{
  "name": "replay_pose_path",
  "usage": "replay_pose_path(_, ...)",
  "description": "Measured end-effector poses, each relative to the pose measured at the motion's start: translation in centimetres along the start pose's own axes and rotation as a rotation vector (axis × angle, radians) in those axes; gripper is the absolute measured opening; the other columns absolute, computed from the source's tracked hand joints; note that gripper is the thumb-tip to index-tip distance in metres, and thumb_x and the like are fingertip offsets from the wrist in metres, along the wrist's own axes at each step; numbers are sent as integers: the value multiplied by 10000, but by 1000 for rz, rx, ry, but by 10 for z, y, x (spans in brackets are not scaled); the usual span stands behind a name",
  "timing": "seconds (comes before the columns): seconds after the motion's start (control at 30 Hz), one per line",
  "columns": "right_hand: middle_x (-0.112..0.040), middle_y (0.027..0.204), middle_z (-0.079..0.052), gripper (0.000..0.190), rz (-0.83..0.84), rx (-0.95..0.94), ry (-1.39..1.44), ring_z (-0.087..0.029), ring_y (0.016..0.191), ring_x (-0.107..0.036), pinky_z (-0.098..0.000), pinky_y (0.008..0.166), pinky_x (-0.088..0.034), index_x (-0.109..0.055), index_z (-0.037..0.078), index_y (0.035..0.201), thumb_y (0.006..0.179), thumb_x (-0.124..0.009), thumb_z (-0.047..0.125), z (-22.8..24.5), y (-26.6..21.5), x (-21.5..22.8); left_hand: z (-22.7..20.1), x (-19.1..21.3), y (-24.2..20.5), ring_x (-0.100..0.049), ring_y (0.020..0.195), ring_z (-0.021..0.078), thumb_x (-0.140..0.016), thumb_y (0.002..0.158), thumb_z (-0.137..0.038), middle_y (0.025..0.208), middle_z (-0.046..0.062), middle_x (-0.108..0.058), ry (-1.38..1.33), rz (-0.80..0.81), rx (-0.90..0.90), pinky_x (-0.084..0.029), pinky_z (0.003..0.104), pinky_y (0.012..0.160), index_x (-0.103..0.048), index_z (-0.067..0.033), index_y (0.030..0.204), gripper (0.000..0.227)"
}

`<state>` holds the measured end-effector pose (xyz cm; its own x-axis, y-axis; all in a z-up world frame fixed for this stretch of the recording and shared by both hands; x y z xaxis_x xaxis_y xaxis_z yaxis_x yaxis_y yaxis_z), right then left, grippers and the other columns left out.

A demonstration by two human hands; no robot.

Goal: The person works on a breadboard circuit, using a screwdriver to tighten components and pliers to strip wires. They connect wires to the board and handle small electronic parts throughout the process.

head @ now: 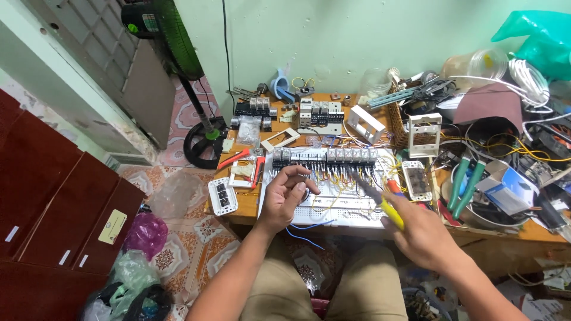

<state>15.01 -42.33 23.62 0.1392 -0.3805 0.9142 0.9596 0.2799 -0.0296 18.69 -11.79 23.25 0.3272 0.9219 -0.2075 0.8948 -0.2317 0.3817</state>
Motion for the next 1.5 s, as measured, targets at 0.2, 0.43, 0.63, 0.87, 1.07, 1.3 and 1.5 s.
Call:
replay_pose_path(0.2,-468,1518,-200,903,-111,187,-159,-419,1291,-550,-503,984,-522,-324,101,1593,747,-630,17,42,16,23,1,-4,-1,-492,616,60,-549,1033,-84,930,138,-737,0,-16,-114,-434,198,574,-583,-23,1239,217)
replay_pose_path(0.43,-428,1548,-244,967,-51,102,-169,-454,1325,-549,-477,943,-604,-323,121,1611,721,-659,-52,53,23,20,29,7,-9,-543,679,59,-529,1010,-4,922,148,-747,55,11,-190,-460,189,607,-623,16,1219,230)
replay_pose_path(0.63,-380,1582,-251,988,-22,86,-118,-490,1369,-493,-507,933,-612,-301,126,1614,727,-674,-95,59,22,16,28,9,-10,-617,782,83,-543,1012,-13,977,154,-765,84,48,-194,-514,228,687,-650,9,1212,228)
replay_pose_path(0.87,-140,1687,-229,1077,-32,239,-57,-455,1504,-243,-554,1158,-312,-119,162,1650,693,-563,-55,29,28,-9,0,1,-14,-644,1079,184,-505,1040,-192,1147,54,-654,247,130,-130,-495,303,941,-595,-130,1266,251)
replay_pose_path(1.07,-315,1572,-262,1006,-140,322,-119,-458,1415,-369,-549,1134,-356,-229,105,1630,694,-563,-51,22,28,-15,9,-2,-15,-440,736,99,-491,1058,-149,958,8,-578,157,97,-103,-365,239,663,-583,-125,1275,236)
replay_pose_path(1.3,-462,1405,-302,992,-250,314,-301,-439,1211,-525,-521,955,-507,-243,96,1632,720,-605,-50,13,30,-21,13,-4,-15,-380,635,70,-517,1053,-198,935,7,-572,155,93,-131,-334,233,597,-575,-114,1274,244)
replay_pose_path(1.5,-511,1324,-260,848,-285,262,-358,-401,1106,-562,-496,811,-542,-314,108,1606,807,-572,-11,13,31,-19,15,-5,-15,-403,637,65,-525,1049,-172,986,19,-589,133,78,-118,-351,224,609,-575,-107,1268,234)
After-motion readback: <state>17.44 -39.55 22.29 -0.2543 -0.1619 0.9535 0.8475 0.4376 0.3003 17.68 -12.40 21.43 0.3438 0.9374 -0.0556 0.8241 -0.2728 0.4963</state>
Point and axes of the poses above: each hand's wrist, its own y-axis towards the middle knuckle, its own x-axis out of the back of the hand, z = x × y, the point moved 2 cm from there along y, towards the middle knuckle
